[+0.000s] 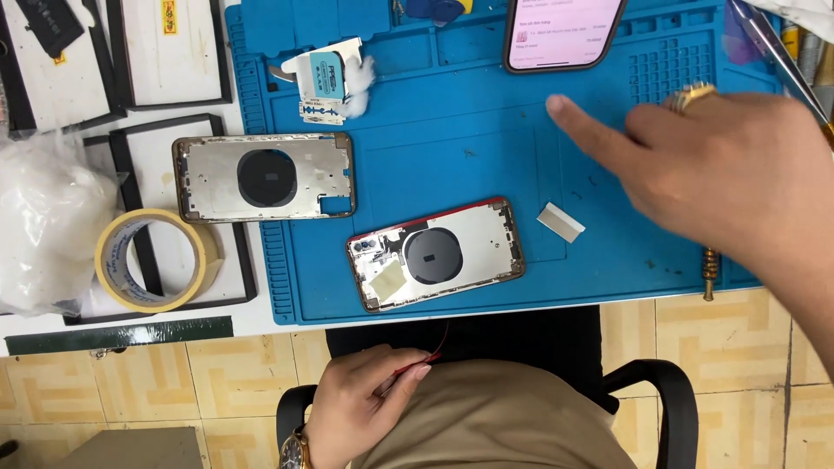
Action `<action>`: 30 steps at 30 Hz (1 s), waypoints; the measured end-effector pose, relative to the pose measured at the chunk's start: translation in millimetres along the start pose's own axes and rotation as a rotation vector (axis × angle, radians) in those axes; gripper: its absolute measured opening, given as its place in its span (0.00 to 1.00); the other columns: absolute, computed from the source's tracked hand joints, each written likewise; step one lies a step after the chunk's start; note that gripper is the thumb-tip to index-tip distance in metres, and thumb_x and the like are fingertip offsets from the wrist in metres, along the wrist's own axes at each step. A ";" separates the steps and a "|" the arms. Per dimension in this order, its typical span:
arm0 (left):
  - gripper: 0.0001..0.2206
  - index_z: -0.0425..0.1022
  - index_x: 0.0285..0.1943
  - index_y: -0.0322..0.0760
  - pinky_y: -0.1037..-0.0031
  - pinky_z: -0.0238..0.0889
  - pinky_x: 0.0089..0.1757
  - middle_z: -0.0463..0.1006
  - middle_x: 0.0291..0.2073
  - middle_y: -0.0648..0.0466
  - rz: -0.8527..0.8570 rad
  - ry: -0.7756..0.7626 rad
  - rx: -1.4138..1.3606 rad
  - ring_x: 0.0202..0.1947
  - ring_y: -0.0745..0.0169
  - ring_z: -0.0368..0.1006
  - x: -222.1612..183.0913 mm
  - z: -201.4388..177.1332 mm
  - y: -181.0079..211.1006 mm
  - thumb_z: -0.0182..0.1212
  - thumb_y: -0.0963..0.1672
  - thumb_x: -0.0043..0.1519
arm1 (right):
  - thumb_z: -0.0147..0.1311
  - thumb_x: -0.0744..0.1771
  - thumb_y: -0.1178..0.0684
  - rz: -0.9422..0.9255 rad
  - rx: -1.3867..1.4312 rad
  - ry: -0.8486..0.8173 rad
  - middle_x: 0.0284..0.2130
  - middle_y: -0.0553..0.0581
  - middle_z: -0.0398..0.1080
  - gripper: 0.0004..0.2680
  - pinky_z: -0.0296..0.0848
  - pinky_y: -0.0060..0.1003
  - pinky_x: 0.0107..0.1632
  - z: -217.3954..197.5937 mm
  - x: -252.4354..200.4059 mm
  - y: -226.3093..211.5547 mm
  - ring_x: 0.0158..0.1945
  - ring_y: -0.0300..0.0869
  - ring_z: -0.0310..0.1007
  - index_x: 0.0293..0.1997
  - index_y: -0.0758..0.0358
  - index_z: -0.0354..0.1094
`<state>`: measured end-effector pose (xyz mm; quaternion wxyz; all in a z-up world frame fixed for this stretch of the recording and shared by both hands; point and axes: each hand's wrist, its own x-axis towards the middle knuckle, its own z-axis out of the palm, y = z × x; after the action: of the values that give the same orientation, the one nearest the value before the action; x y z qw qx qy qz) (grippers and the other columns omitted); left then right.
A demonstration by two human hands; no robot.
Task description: Applying and trimming double-sided adhesive tape to the frame of a smartphone chassis during a repair.
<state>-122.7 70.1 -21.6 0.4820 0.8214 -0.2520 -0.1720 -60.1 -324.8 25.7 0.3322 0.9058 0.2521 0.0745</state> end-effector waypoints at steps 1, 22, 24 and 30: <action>0.07 0.83 0.48 0.42 0.79 0.61 0.23 0.74 0.22 0.61 0.011 -0.007 0.038 0.17 0.71 0.64 0.4 1.7 -0.9 0.65 0.44 0.64 | 0.53 0.72 0.44 -0.011 -0.152 -0.086 0.22 0.35 0.60 0.27 0.50 0.29 0.26 8.8 6.0 6.3 0.21 0.31 0.59 0.87 0.28 0.54; 0.08 0.83 0.46 0.43 0.75 0.75 0.31 0.85 0.34 0.59 0.119 -0.044 0.212 0.28 0.65 0.80 25.4 13.5 -7.0 0.69 0.46 0.62 | 0.46 0.79 0.39 0.034 -0.276 -0.016 0.34 0.34 0.62 0.24 0.48 0.29 0.33 24.1 12.1 23.1 0.26 0.30 0.54 0.92 0.30 0.54; 0.08 0.83 0.47 0.43 0.75 0.75 0.31 0.85 0.34 0.60 0.121 -0.043 0.218 0.28 0.66 0.80 25.0 14.1 -7.3 0.68 0.46 0.63 | 0.45 0.79 0.41 0.033 -0.303 -0.017 0.33 0.35 0.59 0.25 0.45 0.31 0.34 26.5 13.9 25.2 0.25 0.31 0.49 0.94 0.29 0.52; 0.07 0.82 0.46 0.43 0.75 0.73 0.30 0.85 0.34 0.60 0.146 -0.037 0.233 0.28 0.66 0.79 25.8 13.2 -5.8 0.68 0.46 0.63 | 0.42 0.79 0.38 0.055 -0.380 -0.032 0.32 0.32 0.60 0.25 0.47 0.26 0.31 15.7 29.6 26.4 0.25 0.26 0.52 0.95 0.30 0.48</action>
<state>-107.2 48.2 -34.1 0.3899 0.8480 -0.3379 -0.1211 -19.1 -336.0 29.5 0.4990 0.8344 0.2034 0.1155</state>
